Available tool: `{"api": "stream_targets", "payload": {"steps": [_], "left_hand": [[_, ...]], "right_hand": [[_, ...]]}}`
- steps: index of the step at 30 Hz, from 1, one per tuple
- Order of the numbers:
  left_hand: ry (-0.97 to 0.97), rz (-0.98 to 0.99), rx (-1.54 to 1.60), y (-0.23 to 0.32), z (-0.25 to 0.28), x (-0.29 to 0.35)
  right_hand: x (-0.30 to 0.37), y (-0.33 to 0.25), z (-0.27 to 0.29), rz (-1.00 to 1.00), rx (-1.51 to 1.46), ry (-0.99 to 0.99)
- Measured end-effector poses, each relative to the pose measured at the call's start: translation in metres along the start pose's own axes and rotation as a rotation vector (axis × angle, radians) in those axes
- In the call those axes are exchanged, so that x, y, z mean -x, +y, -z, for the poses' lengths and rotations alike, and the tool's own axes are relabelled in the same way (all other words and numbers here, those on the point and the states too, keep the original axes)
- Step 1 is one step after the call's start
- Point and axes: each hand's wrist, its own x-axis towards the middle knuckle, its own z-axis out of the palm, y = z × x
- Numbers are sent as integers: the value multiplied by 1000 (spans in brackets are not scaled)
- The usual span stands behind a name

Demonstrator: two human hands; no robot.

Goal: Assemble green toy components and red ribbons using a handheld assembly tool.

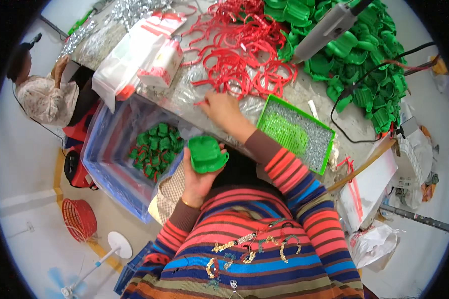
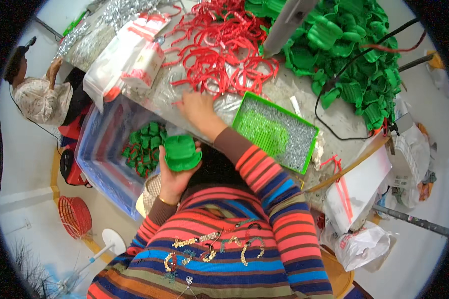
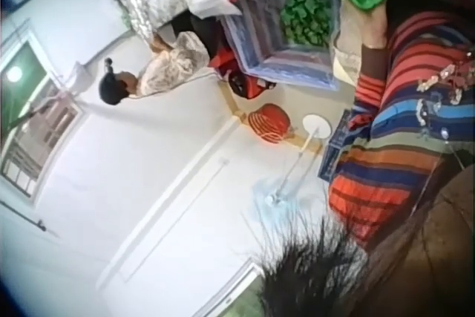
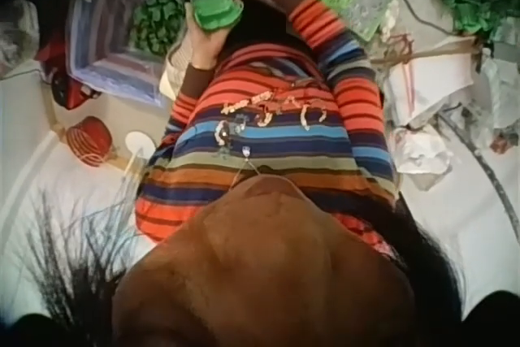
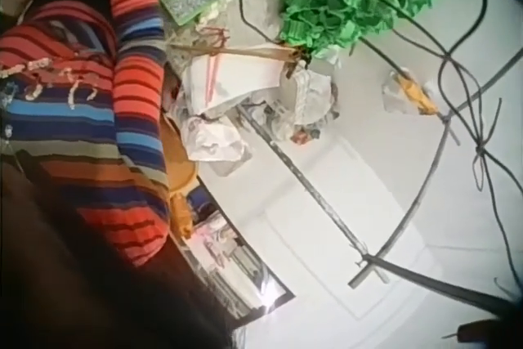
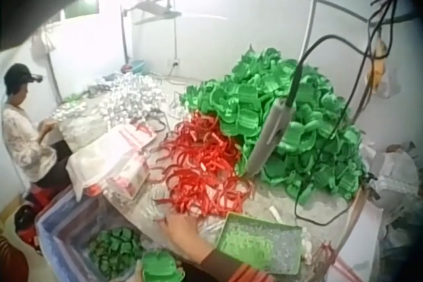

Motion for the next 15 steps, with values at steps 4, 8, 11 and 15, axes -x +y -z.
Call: {"api": "stream_targets", "payload": {"steps": [4, 8, 11, 15], "left_hand": [[70, -29, -32, 5, 9, 12], [4, -29, 25, 13, 5, 9], [-57, -12, -71, 11, -17, 4], [-184, 169, -172, -6, -45, -21]], "right_hand": [[12, 5, -10, -19, -24, 34], [35, -2, 21, -72, -235, 74], [64, -7, 74, -8, -252, 141], [114, 0, 140, -13, -253, 214]]}}
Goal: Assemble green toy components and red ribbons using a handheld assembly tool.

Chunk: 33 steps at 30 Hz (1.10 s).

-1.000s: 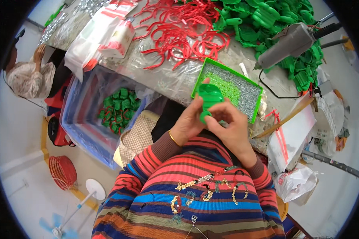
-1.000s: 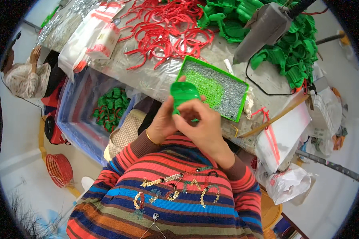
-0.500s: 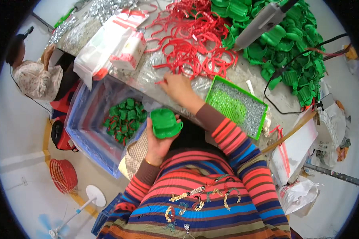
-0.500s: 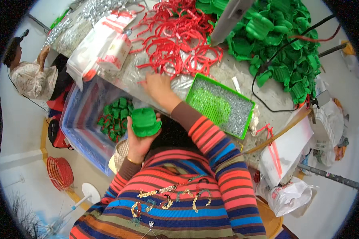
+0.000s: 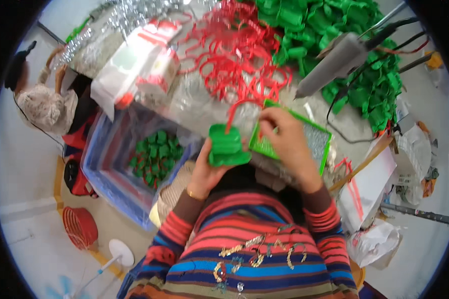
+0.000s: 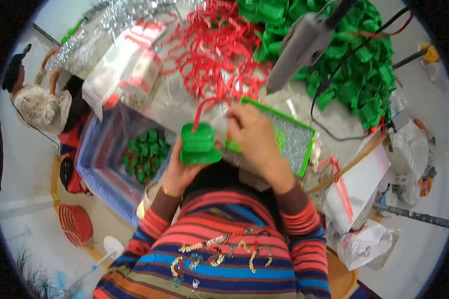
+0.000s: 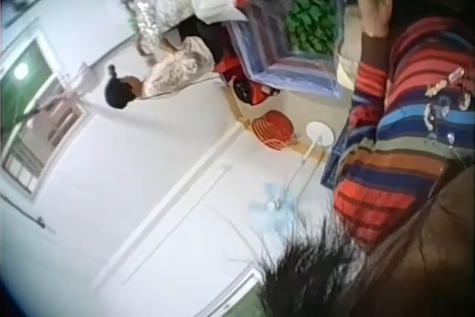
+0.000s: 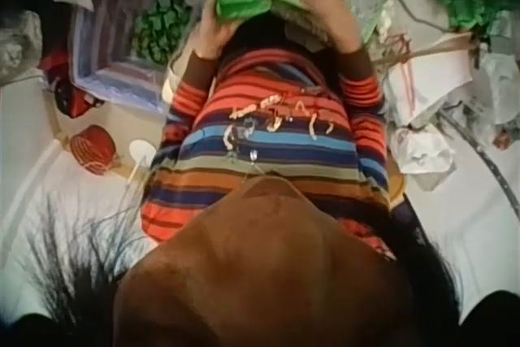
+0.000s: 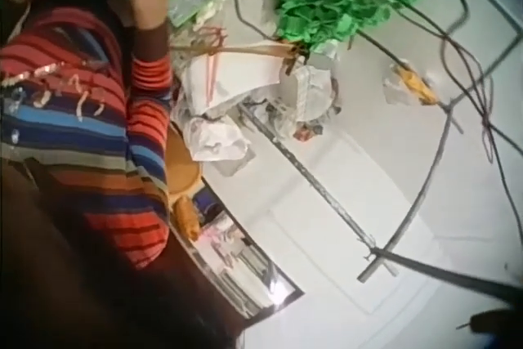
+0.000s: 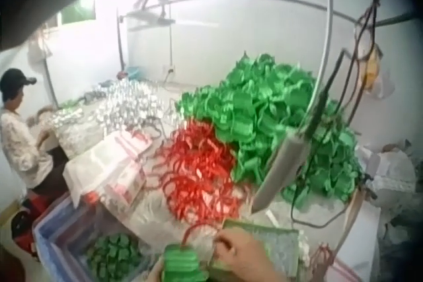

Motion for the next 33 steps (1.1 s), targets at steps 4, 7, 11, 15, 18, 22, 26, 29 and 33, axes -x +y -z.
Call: {"api": "stream_targets", "payload": {"steps": [4, 7, 11, 15, 18, 22, 26, 29, 33], "left_hand": [[-144, 137, -13, -23, -22, -29], [-137, 194, -79, -44, -43, -31], [-144, 165, -190, -63, -50, -39], [-107, 131, -163, -75, -47, -43], [-127, 159, -106, -81, -48, -43], [-235, 171, -118, -83, -54, -46], [-255, 116, -152, -85, -60, -48], [-262, 69, -163, -87, -66, -48], [-252, 49, -183, -89, -66, -47]], "right_hand": [[22, -16, 51, -105, 99, -134], [34, 0, 55, -60, 216, -210], [46, 5, 59, -95, 307, -133], [62, 16, 63, -449, -95, -26], [68, 20, 67, -501, -154, 8], [70, 23, 76, -535, -195, 149], [72, 36, 78, -551, -390, 58], [77, 46, 74, -559, -450, 76], [79, 50, 71, -614, -494, 78]]}}
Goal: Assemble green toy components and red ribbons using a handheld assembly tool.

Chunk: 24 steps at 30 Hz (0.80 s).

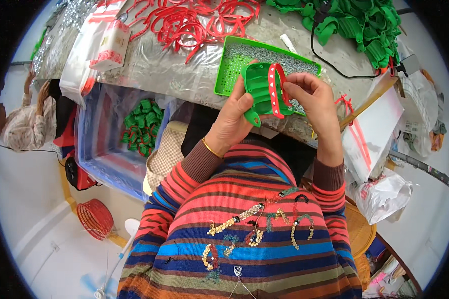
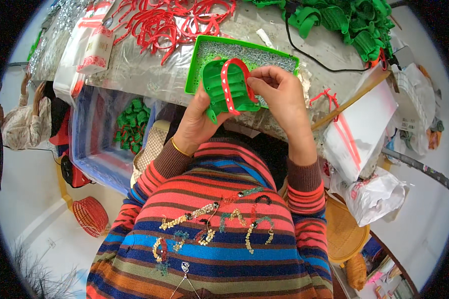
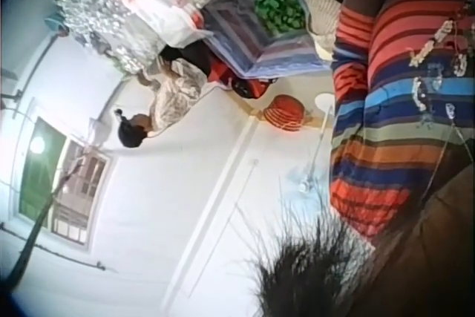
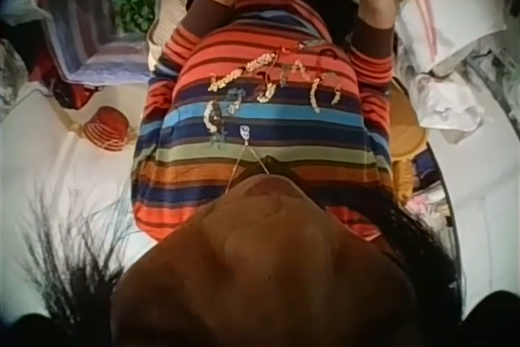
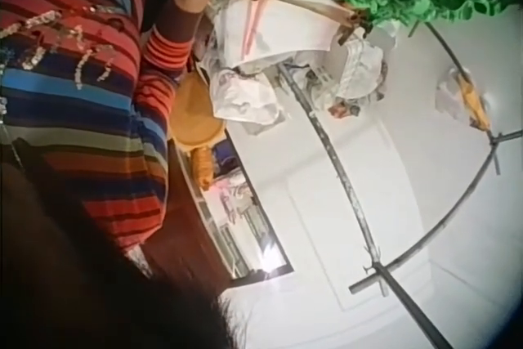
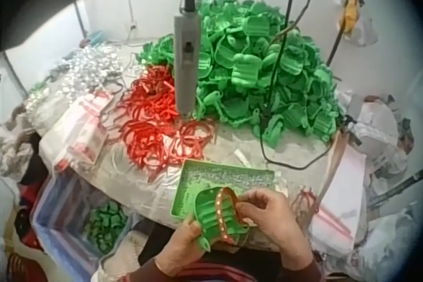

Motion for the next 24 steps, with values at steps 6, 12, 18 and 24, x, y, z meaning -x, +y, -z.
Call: {"api": "stream_targets", "payload": {"steps": [6, 12, 18, 24], "left_hand": [[30, 23, -50, 0, -1, 1], [28, 15, -38, -3, 6, -1], [43, -7, -140, -3, 8, -1], [58, 17, -197, 1, 6, 2]], "right_hand": [[-1, 5, -1, -12, -17, -8], [-3, 10, -2, 8, 31, -24], [5, 0, -12, -8, 196, 76], [3, 9, -15, -9, 156, 85]]}}
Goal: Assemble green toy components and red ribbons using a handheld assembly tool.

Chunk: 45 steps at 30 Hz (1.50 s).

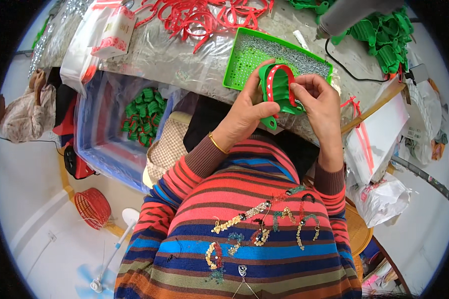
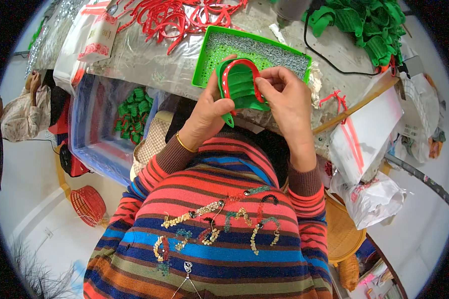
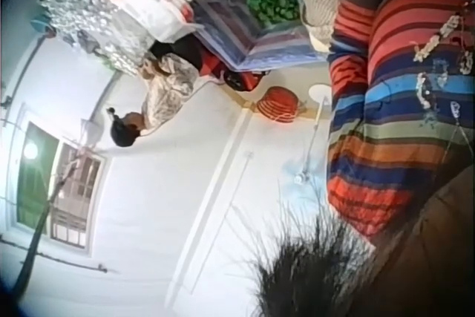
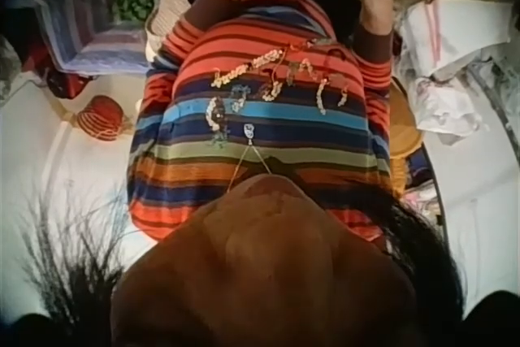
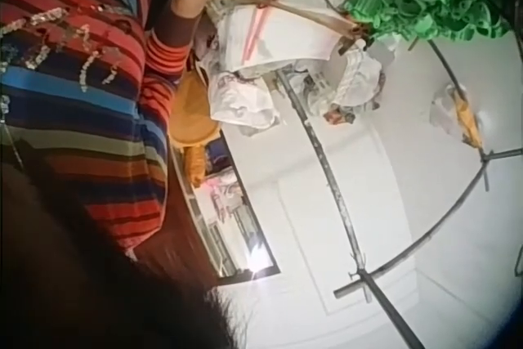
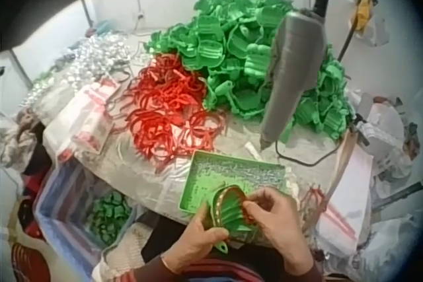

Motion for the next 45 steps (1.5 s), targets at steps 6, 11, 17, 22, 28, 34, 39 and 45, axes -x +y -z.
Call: {"api": "stream_targets", "payload": {"steps": [6, 11, 17, 22, 28, 34, 39, 45], "left_hand": [[33, 48, 44, -2, 2, 0], [-17, 186, 329, 2, 12, 10], [-123, 259, 581, -6, 21, 7], [-157, 275, 563, -11, 24, 12], [-163, 306, 666, -16, 32, 18], [-207, 379, 870, -22, 35, 15], [-138, 325, 881, -21, 39, 22], [-99, 396, 674, -23, 32, 26]], "right_hand": [[1, 3, 0, -9, -31, 2], [2, -5, 6, -30, -145, -145], [-9, -12, 1, 159, -121, -11], [-56, -80, 3, 790, -206, 474], [-99, -148, -33, 821, -100, 376], [-119, -155, -30, 770, -65, 51], [-76, -150, -31, 659, -299, -15], [-45, -89, -16, 656, -281, 181]]}}
